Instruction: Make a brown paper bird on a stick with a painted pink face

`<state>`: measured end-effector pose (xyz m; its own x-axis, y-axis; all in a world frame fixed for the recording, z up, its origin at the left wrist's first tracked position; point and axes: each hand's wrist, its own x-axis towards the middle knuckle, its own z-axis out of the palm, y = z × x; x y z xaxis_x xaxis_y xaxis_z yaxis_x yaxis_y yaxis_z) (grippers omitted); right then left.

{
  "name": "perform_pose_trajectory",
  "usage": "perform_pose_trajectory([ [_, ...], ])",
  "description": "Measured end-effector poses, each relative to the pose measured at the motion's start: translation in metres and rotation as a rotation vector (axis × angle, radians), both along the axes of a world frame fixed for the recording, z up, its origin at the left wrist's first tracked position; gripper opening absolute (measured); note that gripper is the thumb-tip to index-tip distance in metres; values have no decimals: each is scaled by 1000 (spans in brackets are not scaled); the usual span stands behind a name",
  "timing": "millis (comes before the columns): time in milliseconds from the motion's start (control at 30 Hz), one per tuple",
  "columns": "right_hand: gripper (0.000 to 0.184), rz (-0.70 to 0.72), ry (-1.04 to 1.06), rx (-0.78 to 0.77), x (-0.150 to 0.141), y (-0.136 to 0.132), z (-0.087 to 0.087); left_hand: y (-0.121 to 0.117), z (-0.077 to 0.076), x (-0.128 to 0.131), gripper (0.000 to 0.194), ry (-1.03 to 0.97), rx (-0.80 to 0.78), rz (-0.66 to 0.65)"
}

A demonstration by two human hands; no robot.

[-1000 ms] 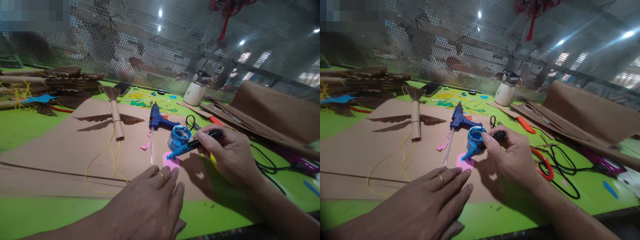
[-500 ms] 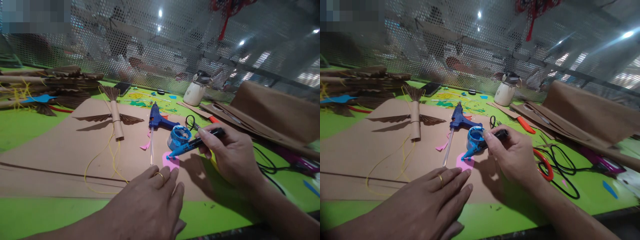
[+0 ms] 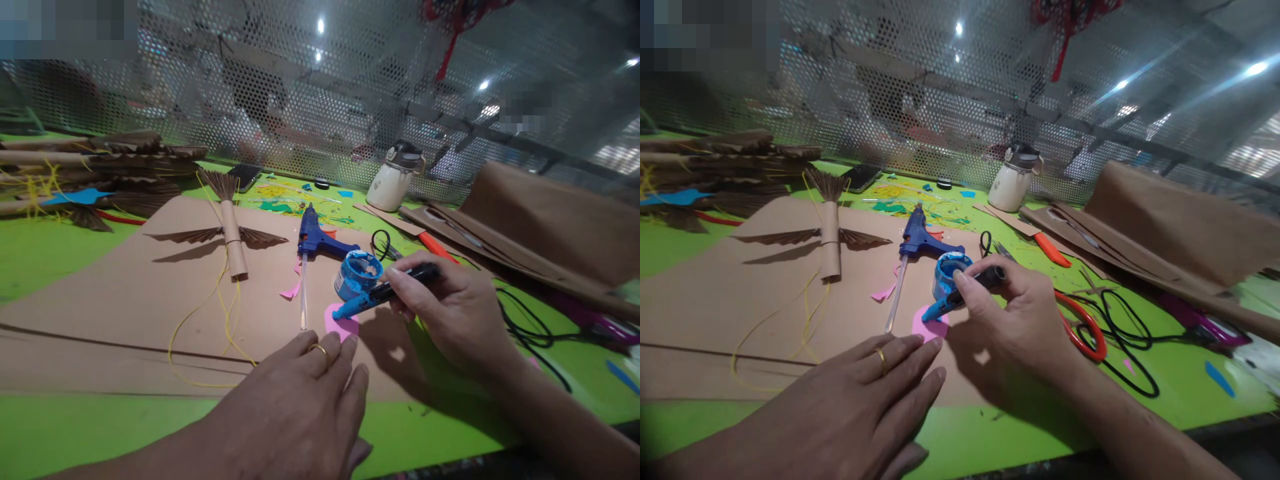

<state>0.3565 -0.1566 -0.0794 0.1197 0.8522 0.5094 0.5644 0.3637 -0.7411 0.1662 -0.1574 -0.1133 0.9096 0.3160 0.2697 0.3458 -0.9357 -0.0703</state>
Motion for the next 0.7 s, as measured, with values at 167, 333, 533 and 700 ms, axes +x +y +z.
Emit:
perform_pose_trajectory([
  [167, 13, 3, -3, 34, 3, 0, 1, 0, 0, 1, 39, 0, -22, 2],
  [333, 14, -78, 50, 39, 5, 1, 0, 0, 1, 0, 38, -15, -32, 3],
  [533, 14, -14, 10, 20, 4, 2, -1, 0, 0, -1, 39, 7, -25, 6],
  [700, 14, -5, 29, -6, 4, 3, -2, 0, -2, -1, 41, 5, -15, -9],
])
